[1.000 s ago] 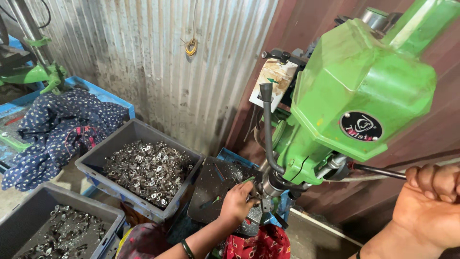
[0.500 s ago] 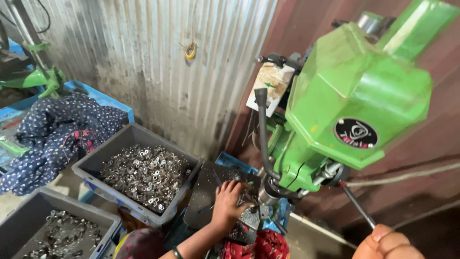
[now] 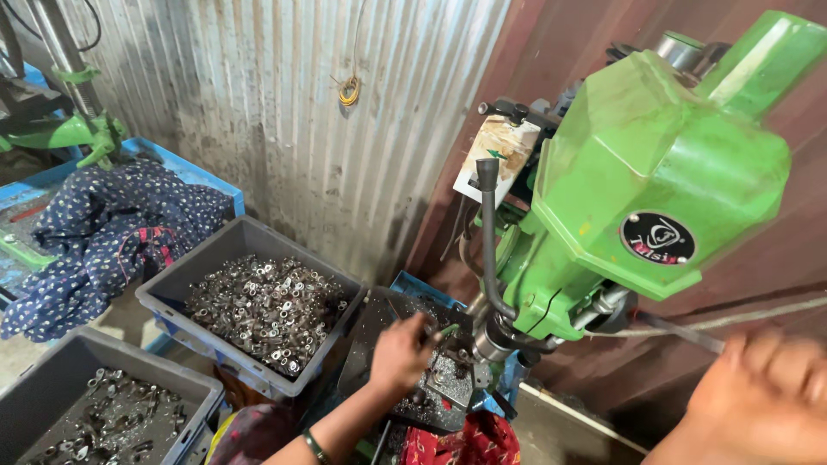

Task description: The person repeatedly picks small metal parts from a bin, places them under a drill press, and operates the machine to drill each piece. The person then removes the drilled parts and places them into a separate bin. The cycle continues with multiple parts throughout the clip.

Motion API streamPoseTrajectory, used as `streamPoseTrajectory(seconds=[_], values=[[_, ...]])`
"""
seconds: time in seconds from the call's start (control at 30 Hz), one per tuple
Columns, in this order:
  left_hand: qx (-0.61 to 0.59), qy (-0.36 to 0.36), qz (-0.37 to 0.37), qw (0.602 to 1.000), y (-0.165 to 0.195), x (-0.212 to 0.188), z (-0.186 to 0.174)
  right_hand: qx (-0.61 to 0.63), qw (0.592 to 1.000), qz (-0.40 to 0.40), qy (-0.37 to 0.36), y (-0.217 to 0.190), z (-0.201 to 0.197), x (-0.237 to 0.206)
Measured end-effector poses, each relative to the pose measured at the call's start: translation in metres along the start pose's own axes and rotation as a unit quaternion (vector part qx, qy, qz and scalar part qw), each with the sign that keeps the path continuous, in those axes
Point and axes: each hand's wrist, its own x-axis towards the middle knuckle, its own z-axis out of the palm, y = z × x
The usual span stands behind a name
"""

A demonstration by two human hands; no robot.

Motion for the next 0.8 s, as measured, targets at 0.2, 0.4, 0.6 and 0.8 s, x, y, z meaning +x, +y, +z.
streamPoseTrajectory(seconds=[0.2,0.4,0.6,0.8], values=[[-0.086,-0.157,-0.041,0.983,-0.011,0.008,0.034,-0.077,0.99,0.112,0.04,0.001,0.041,0.072],[-0.274,-0.103,-0.109,0.95,-0.015,0.0,0.01,-0.061,0.992,0.106,0.031,-0.004,0.063,0.061],[-0.167,-0.033,-0.019,0.985,0.019,-0.016,0.003,-0.069,0.992,0.105,0.031,-0.002,0.062,0.065],[-0.064,-0.017,0.119,0.991,0.023,-0.026,0.0,-0.052,0.992,0.109,0.03,-0.002,0.052,0.062]])
